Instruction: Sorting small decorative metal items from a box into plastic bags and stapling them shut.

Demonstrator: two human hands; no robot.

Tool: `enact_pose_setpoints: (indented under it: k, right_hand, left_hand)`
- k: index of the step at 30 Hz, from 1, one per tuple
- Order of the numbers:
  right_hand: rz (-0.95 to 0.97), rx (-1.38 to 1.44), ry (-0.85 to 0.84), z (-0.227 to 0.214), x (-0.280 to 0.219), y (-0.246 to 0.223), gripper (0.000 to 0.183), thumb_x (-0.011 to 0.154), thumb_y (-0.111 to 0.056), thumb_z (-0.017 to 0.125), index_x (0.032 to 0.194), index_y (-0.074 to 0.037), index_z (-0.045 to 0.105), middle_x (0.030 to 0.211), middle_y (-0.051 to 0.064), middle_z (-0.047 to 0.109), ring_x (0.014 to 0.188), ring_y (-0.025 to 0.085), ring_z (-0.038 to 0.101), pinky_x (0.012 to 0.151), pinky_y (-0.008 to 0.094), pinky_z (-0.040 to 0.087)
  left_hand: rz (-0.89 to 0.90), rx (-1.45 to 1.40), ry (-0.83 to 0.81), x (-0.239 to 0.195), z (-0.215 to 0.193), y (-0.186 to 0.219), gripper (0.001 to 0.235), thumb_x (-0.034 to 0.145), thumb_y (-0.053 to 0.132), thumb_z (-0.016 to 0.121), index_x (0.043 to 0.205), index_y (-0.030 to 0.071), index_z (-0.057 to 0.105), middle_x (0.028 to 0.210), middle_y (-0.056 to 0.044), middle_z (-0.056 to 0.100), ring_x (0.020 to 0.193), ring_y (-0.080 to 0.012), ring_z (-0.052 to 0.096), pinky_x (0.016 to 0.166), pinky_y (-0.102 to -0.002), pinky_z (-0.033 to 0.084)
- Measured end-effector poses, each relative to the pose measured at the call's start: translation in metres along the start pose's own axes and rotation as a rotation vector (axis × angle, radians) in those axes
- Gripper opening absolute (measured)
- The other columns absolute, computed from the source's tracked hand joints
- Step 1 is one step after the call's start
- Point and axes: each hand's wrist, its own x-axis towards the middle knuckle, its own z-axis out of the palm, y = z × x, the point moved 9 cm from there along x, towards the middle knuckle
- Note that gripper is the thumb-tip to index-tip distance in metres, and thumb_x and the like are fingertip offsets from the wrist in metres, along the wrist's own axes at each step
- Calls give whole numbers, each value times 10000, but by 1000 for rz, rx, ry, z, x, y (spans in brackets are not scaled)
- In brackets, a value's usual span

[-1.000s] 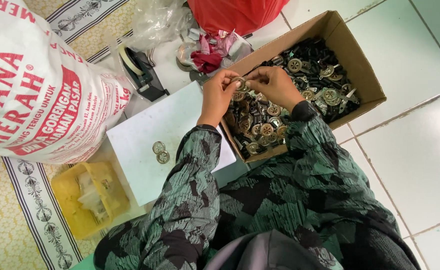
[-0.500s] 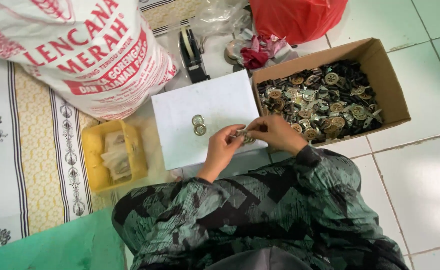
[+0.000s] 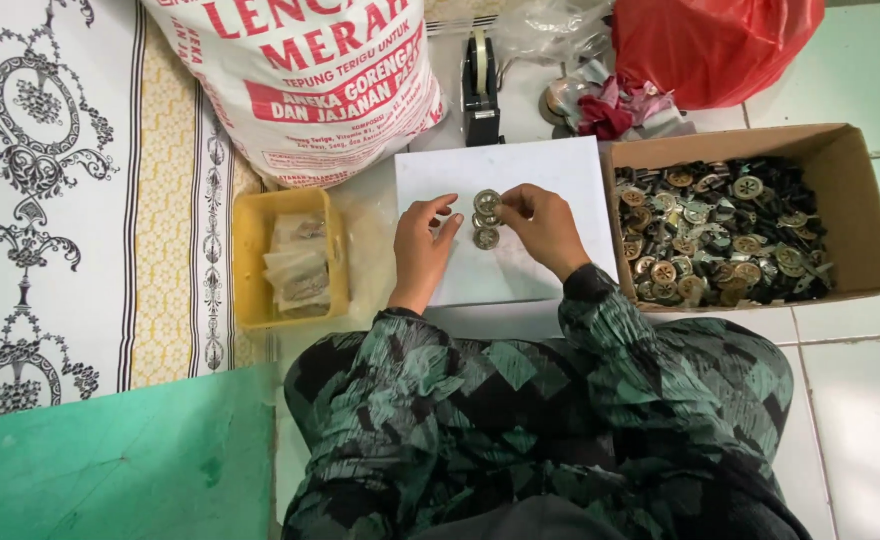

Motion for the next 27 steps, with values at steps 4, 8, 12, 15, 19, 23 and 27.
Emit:
enact_pose_setpoints:
  k: [4,8,12,15,19,23,27]
  right_hand:
    - [-1,-70,35,18,27,20,208,1012,-262,703,1120,-90,747,899,65,759,880,245,714,844,417,541]
    - [39,-170,80,20,27,15,195,1028,-306,671,1091,-143,758,896,13,747,879,236,720,867,436,495]
    - [79,-196,102,17,26,17,190,1012,-286,671,1071,-137,772,909,23,741,904,278,719,897,462,417]
    - [88,-217,106,16,22,16,192,993,-310,695,1051,-147,778,893,21,732,890,281,718,891,460,402]
    - [63,-229,139,14,26,16,179,995,-312,705,1062,-164,782,866,-5,717,867,251,713,880,455,405]
    - [82,-196,127,15,32,23,173,985,-305,701,1041,-163,782,851,-13,717,848,239,712,848,434,407]
    - [23,-13,150,16,43,36,147,984,-261,717,1046,-140,773,881,16,722,798,199,668,757,392,483]
  left_hand:
    - [17,153,16,8,7,-6,247,988,214,719,1224,142,715,1068,-78,631,1043,-283,609,861,-393,533]
    - [63,352,-13,11,24,-7,288,954,279,753,1207,147,713,1069,-50,567,1064,-295,553,869,-441,479]
    - [56,394,7,14,27,-12,309,951,322,755,1218,178,696,1053,-17,529,1039,-263,531,867,-430,450]
    - [58,405,26,16,30,-19,314,954,343,751,1217,183,688,1043,-14,498,1013,-249,502,854,-424,418]
    - [71,455,14,18,33,-19,309,922,355,779,1173,189,707,1045,-11,491,1026,-255,493,855,-429,413]
    - [72,463,24,18,34,-22,295,921,351,778,1168,206,708,1044,-2,484,1015,-246,489,845,-428,406]
    - [53,335,66,17,25,-14,225,1029,262,666,1245,199,686,1063,-30,532,1022,-266,532,845,-435,421]
